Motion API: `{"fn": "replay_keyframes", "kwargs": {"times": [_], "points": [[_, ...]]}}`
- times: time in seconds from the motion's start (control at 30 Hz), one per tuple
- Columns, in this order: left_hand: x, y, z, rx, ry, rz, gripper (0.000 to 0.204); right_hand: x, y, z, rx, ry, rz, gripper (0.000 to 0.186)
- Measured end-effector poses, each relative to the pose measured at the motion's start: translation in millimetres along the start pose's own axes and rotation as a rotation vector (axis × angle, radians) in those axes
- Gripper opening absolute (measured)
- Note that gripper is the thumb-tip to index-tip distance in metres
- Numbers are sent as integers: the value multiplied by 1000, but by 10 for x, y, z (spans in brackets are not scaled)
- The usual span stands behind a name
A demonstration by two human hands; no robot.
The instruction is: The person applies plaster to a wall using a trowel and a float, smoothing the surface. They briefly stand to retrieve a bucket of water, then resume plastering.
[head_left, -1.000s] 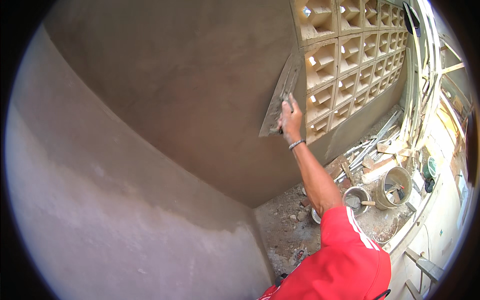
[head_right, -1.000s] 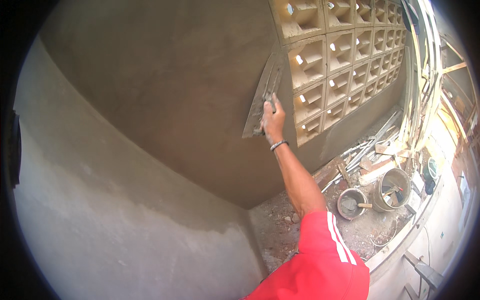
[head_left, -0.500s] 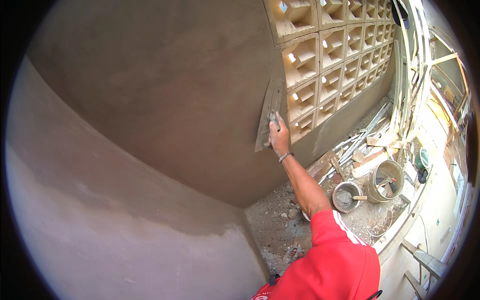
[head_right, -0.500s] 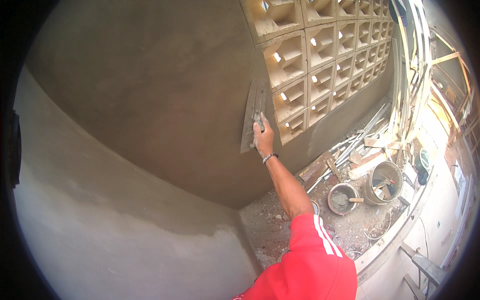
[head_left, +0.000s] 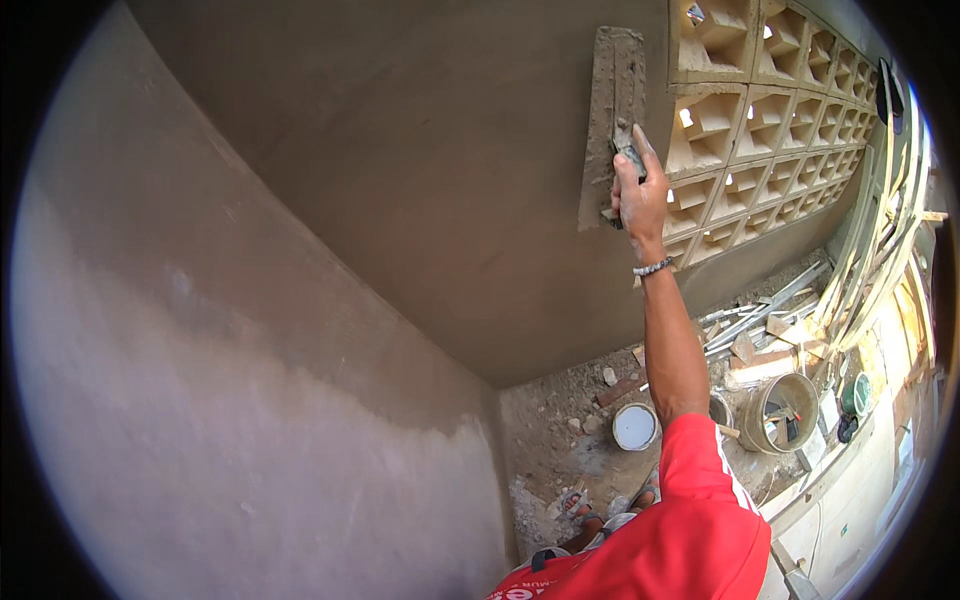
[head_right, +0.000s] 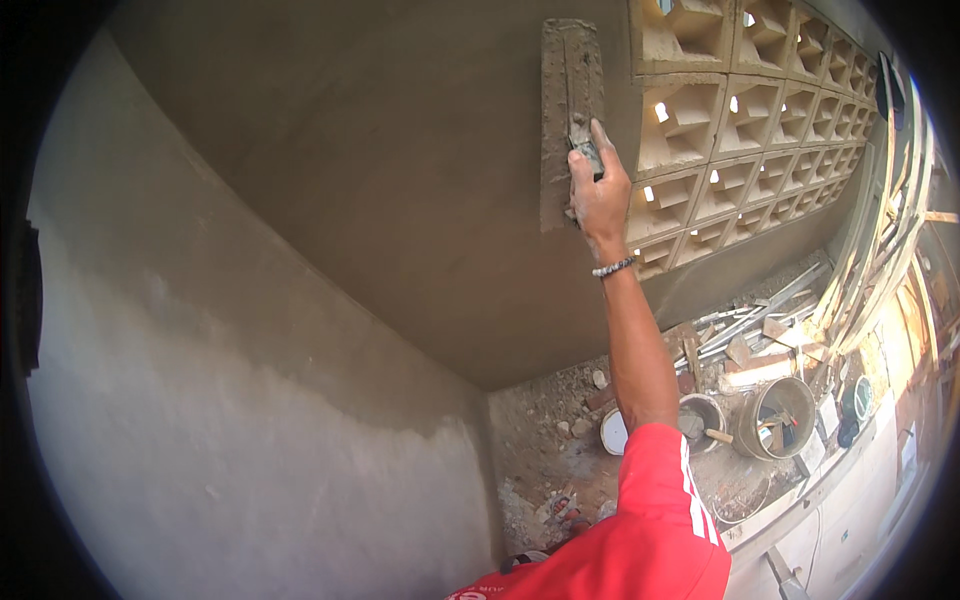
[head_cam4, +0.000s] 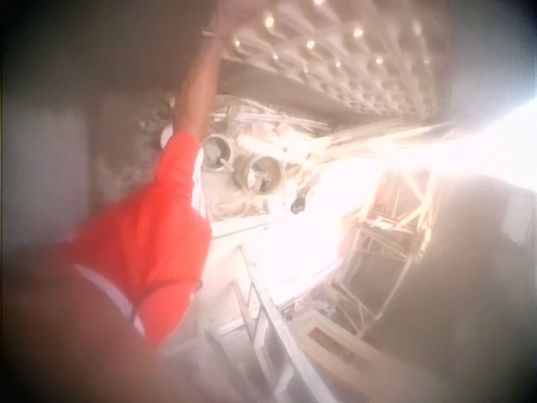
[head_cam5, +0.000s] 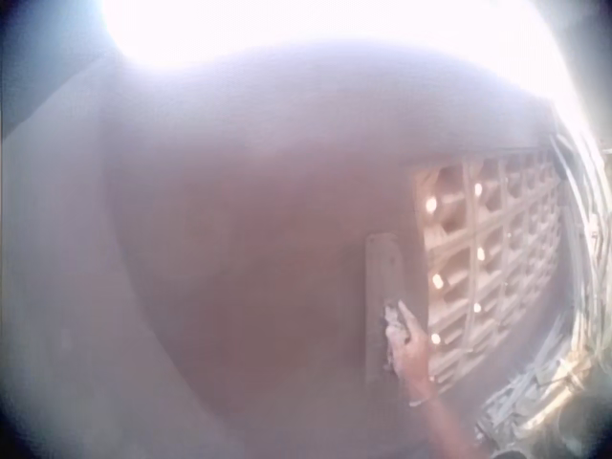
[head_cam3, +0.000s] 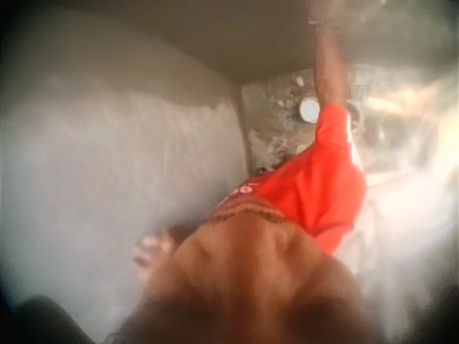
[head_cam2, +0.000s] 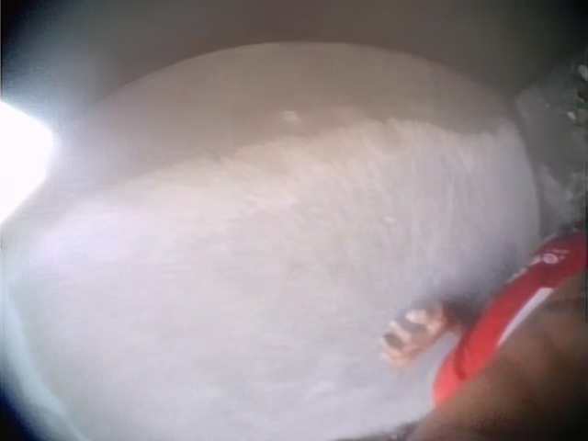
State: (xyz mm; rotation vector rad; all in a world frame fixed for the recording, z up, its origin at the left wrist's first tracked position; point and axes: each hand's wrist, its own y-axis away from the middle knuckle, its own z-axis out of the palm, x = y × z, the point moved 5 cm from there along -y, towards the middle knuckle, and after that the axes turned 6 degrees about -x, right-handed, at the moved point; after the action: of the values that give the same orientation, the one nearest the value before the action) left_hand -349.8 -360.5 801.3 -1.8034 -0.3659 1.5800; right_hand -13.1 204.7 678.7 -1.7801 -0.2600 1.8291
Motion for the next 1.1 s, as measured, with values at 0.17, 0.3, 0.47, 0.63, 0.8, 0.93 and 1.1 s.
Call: {"fn": "replay_keyframes", "kwargs": {"times": [0.17, 0.3, 0.47, 0.63, 0.8, 0.93, 1.1], "points": [[43, 171, 100, 8, 36, 3, 40, 348, 572, 960, -89, 328, -307, 53], [-52, 209, 46, -95, 107, 78, 41, 785, 859, 892, -105, 412, -280, 53], [25, 161, 106, -111, 21, -181, 43, 129, 675, 1329, 28, 110, -167, 54], [160, 279, 150, -91, 22, -356, 44, 861, 1375, 1475, -83, 358, -273, 54], [93, 384, 263, -60, 11, -326, 44, -85, 595, 1523, 126, 77, -175, 53], [155, 421, 303, -71, 89, -322, 43, -153, 921, 2132, -155, 352, -344, 59], [297, 505, 343, -66, 166, -400, 42, 573, 954, 1458, -141, 527, -447, 61]]}}
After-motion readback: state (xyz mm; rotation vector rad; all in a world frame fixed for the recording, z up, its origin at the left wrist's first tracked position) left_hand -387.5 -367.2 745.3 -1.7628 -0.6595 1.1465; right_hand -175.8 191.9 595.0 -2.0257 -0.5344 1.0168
